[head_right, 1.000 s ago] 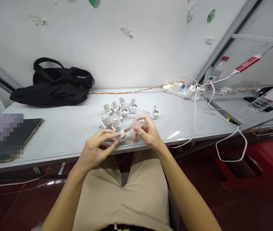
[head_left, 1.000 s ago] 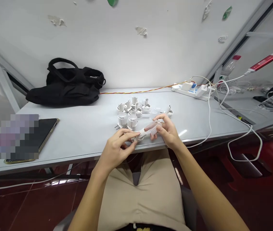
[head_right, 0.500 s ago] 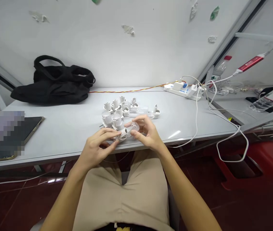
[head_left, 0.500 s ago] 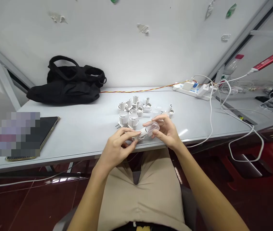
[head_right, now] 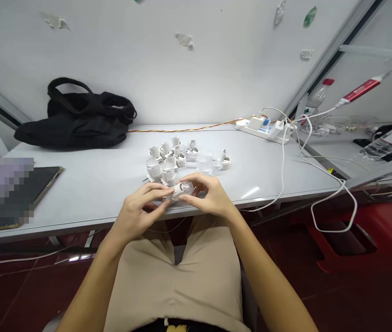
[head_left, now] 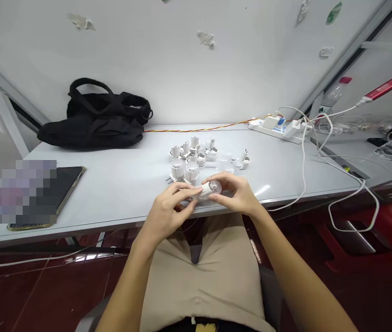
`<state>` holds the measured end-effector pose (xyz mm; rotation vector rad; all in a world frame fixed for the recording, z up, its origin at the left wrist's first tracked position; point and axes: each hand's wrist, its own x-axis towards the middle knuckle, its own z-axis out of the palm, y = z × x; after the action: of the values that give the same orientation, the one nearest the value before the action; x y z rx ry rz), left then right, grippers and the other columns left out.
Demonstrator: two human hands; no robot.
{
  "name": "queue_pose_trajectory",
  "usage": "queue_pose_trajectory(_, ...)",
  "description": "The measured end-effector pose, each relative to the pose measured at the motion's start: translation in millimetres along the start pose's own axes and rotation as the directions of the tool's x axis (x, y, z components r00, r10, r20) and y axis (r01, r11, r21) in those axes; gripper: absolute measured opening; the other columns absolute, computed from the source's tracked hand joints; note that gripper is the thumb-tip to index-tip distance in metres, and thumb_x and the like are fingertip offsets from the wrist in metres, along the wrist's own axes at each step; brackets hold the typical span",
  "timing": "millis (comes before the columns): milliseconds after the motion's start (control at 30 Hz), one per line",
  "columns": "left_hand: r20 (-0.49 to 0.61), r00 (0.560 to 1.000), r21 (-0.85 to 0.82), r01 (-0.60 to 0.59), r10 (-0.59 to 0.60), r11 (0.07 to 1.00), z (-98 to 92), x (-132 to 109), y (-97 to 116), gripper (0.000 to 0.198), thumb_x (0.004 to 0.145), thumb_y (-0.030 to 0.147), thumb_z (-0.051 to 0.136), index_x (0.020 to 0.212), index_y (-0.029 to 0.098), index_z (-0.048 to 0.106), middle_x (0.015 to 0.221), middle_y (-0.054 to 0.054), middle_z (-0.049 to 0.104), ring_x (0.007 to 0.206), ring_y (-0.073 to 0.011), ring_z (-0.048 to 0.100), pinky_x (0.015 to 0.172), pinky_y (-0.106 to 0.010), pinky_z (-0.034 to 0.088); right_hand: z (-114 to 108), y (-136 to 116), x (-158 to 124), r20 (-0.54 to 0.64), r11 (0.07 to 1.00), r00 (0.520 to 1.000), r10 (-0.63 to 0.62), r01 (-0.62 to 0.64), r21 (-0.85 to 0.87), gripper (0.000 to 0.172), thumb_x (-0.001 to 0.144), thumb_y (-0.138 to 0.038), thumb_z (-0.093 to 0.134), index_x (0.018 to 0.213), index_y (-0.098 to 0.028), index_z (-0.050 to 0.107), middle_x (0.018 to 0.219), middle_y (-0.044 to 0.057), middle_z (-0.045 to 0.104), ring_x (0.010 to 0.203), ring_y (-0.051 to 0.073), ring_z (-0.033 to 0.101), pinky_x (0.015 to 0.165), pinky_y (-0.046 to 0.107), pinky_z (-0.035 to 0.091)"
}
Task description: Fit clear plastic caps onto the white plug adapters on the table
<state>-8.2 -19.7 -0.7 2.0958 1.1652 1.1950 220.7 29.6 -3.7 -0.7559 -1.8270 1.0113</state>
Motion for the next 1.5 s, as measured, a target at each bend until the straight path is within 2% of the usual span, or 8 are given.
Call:
queue_pose_trajectory(300,0.007,1.0,0.018,0.008,-0.008,1.0,0.5,-0.7,-1.4,0.029,0.096,0.021,0.064,0.123,0.028,0.074,0.115,-0.006,0.066,0.092,-0.0137,0.069,0.058,-0.017,0.06,-2.3,2.4,-1.1,-0.137,0.988,0.987,-0.089,0.105,0.113,0.031,0.089,-0.038,0.077,0.117,-0.026,0.067,0.112,0.007,0.075,0.104,0.023,0.07,0.077,0.034,0.06)
queue_pose_trajectory(600,0.018,1.0,0.039,0.015,-0.015,0.999,-0.4,-0.6,0.4,0.029,0.098,0.023,0.061,0.124,0.029,0.073,0.116,-0.006,0.067,0.094,-0.0151,0.069,0.06,-0.019,0.061,-0.6,-3.8,0.4,0.001,1.0,1.0,-0.005,0.005,-0.009,0.031,0.088,-0.037,0.077,0.116,-0.025,0.07,0.116,0.008,0.074,0.093,0.02,0.071,0.071,0.032,0.059)
queue_pose_trajectory(833,0.01,1.0,0.056,0.007,-0.007,0.998,-0.8,0.2,1.5,0.029,0.097,0.022,0.061,0.123,0.028,0.073,0.113,-0.006,0.067,0.088,-0.0138,0.069,0.059,-0.019,0.061,1.3,-4.2,1.6,0.019,0.998,0.999,0.03,-0.029,-0.059,0.034,0.086,-0.036,0.078,0.117,-0.024,0.071,0.116,0.008,0.074,0.086,0.019,0.07,0.069,0.031,0.059)
queue_pose_trajectory(1067,-0.008,1.0,0.009,0.002,-0.002,1.0,-0.7,-0.1,2.7,0.029,0.096,0.024,0.065,0.123,0.026,0.073,0.112,-0.007,0.068,0.086,-0.0134,0.069,0.057,-0.019,0.062,2.9,-4.0,1.6,0.041,0.989,0.999,0.036,-0.03,-0.144,0.044,0.086,-0.037,0.077,0.128,-0.027,0.07,0.124,0.008,0.072,0.08,0.018,0.068,0.07,0.034,0.06)
queue_pose_trajectory(1200,-0.037,0.999,-0.021,0.025,-0.026,0.999,2.4,-0.1,1.5,0.02,0.093,0.027,0.07,0.112,0.021,0.072,0.109,-0.006,0.072,0.083,-0.0136,0.071,0.058,-0.02,0.064,4.0,-5.7,1.1,0.049,0.991,0.998,0.041,-0.034,-0.13,0.051,0.088,-0.037,0.076,0.135,-0.026,0.063,0.122,0.009,0.071,0.081,0.018,0.068,0.068,0.032,0.059)
queue_pose_trajectory(1300,-0.078,0.996,0.019,0.045,-0.043,0.999,6.0,0.0,0.4,0.011,0.092,0.028,0.071,0.097,0.019,0.07,0.102,-0.005,0.073,0.078,-0.0132,0.07,0.056,-0.02,0.062,5.0,-4.9,0.4,0.015,0.997,0.998,0.066,-0.065,-0.04,0.045,0.097,-0.042,0.063,0.138,-0.025,0.057,0.125,0.011,0.068,0.076,0.016,0.069,0.059,0.028,0.056)
queue_pose_trajectory(1367,-0.101,0.994,0.057,0.042,-0.036,0.997,8.2,-0.1,0.0,0.011,0.092,0.029,0.071,0.094,0.018,0.069,0.1,-0.005,0.073,0.074,-0.0125,0.069,0.055,-0.02,0.062,6.5,-3.2,0.9,-0.056,0.996,0.994,0.09,-0.091,-0.022,0.039,0.102,-0.041,0.053,0.136,-0.024,0.056,0.13,0.012,0.066,0.067,0.013,0.068,0.053,0.027,0.054)
queue_pose_trajectory(1500,-0.104,0.994,0.109,0.03,-0.019,0.994,9.7,-1.0,-1.0,0.012,0.095,0.03,0.067,0.098,0.02,0.072,0.105,-0.006,0.072,0.077,-0.0135,0.07,0.059,-0.023,0.063,10.8,1.5,4.6,-0.209,0.965,0.972,0.11,-0.155,-0.212,0.035,0.1,-0.034,0.054,0.131,-0.021,0.059,0.129,0.015,0.066,0.06,0.014,0.067,0.056,0.031,0.057)
